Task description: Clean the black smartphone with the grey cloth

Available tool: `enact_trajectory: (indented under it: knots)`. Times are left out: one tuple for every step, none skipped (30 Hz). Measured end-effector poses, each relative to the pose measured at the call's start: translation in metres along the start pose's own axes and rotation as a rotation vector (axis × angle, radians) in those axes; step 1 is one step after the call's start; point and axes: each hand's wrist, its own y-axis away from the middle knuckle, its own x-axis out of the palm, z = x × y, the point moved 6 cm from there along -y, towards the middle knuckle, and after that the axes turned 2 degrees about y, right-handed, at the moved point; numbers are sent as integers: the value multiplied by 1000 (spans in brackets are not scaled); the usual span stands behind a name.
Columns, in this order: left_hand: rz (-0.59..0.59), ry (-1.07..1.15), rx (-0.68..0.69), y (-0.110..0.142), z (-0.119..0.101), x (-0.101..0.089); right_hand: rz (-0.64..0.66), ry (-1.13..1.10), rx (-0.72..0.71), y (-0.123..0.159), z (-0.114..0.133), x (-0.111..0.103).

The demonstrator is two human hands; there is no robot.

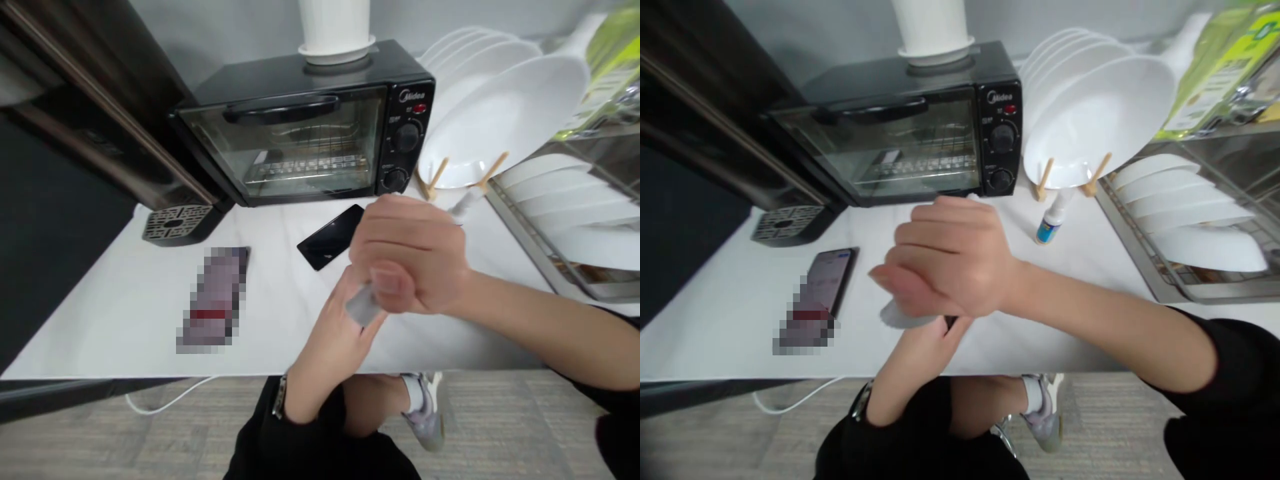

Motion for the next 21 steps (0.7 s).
enact_trajectory:
  knots:
    - [-13,5,12,-1,0,-2,-29,-26,0,3,-2,-5]
    - [-39,-4,-1,-2,2,-6,-70,-48,25,7,-4,-11]
    - [-54,-24,-18,-2,5,-8,-97,-55,81,14,-6,-16]
    - [-64,-57,-39,-3,9,-10,-74,-34,170,23,-10,-17]
    - [-68,-101,-60,-2,12,-12,-20,2,261,35,-12,-15]
    - [-68,-152,-82,-2,15,-13,57,43,347,49,-12,-13]
    - [-74,-203,-106,-1,18,-14,150,86,414,65,-10,-9]
    - [-86,-248,-128,0,21,-14,254,117,459,82,-6,-4]
    - [-101,-281,-145,2,23,-15,328,142,511,99,-1,0]
    - [-112,-300,-157,4,25,-15,392,178,564,116,4,4]
    - [-111,-304,-155,7,26,-14,431,223,610,132,9,6]
    - [-105,-296,-146,9,27,-13,458,258,653,145,14,8]
    - [-91,-279,-134,12,27,-12,478,292,689,155,18,9]
    - [-56,-249,-114,14,28,-10,488,321,719,161,22,11]
    - [-8,-211,-91,16,29,-8,490,348,748,164,26,14]
    - [26,-176,-80,18,31,-8,489,373,776,164,29,18]
    - [49,-148,-75,20,33,-8,486,391,802,162,32,23]
    - [63,-124,-69,21,34,-9,488,394,816,156,37,31]
    - [68,-106,-60,22,36,-10,498,377,813,149,41,40]
    - [73,-91,-48,22,37,-12,515,344,792,142,47,51]
    - [79,-81,-37,23,38,-12,535,298,755,134,52,60]
